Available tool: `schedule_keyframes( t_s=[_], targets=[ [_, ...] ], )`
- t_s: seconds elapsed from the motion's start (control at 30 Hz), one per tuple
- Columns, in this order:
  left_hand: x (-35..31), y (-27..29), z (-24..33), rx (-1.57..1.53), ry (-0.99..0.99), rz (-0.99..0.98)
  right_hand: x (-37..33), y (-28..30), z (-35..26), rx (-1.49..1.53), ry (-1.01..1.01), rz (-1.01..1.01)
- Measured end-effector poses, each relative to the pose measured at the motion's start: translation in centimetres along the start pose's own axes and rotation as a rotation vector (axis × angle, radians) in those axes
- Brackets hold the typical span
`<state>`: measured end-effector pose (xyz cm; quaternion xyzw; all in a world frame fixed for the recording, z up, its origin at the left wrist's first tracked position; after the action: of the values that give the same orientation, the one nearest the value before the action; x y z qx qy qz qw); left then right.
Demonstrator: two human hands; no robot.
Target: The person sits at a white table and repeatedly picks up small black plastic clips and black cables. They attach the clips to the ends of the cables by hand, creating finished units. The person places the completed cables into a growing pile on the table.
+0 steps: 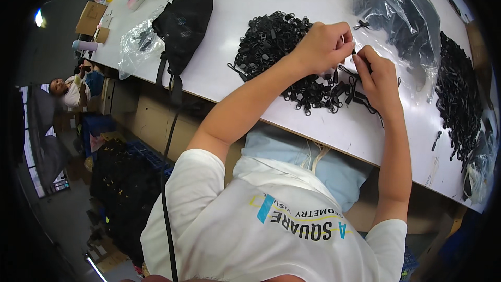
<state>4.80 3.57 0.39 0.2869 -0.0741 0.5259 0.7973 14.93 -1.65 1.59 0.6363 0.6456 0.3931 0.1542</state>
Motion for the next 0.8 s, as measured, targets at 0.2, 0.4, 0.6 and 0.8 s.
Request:
schedule_keyframes(
  t_s=[0.2, 0.4, 0.6, 0.8],
  targets=[
    [-0.4, -0.9, 0.4, -0.263, 0.091, -0.020, -0.5, -0.6, -0.5, 0.127, 0.010, 0.116],
    [-0.2, 0.0, 1.2, -0.121, -0.062, 0.149, -0.6, -1.0, 0.4, 0.233, -0.103, 0.153],
    [-0.1, 0.3, 0.6, -0.084, -0.029, 0.133, -0.4, -0.9, -1.7, 0.055, 0.062, 0.041],
    [-0.2, 0.2, 0.6, -0.006, -0.035, 0.140, -0.6, -0.5, -1.8, -0.193, 0.265, 0.095]
  ],
)
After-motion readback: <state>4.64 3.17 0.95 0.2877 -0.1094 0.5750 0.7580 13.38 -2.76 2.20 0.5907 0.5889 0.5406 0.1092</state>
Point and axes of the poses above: each hand's wrist, its own x-axis towards the middle knuckle, its own y-axis out of the back of the hand, z = x × y, the point moved 9 cm from there along x, towards the middle knuckle, and after that the axes turned 4 degrees about z, right-handed, at the moved point
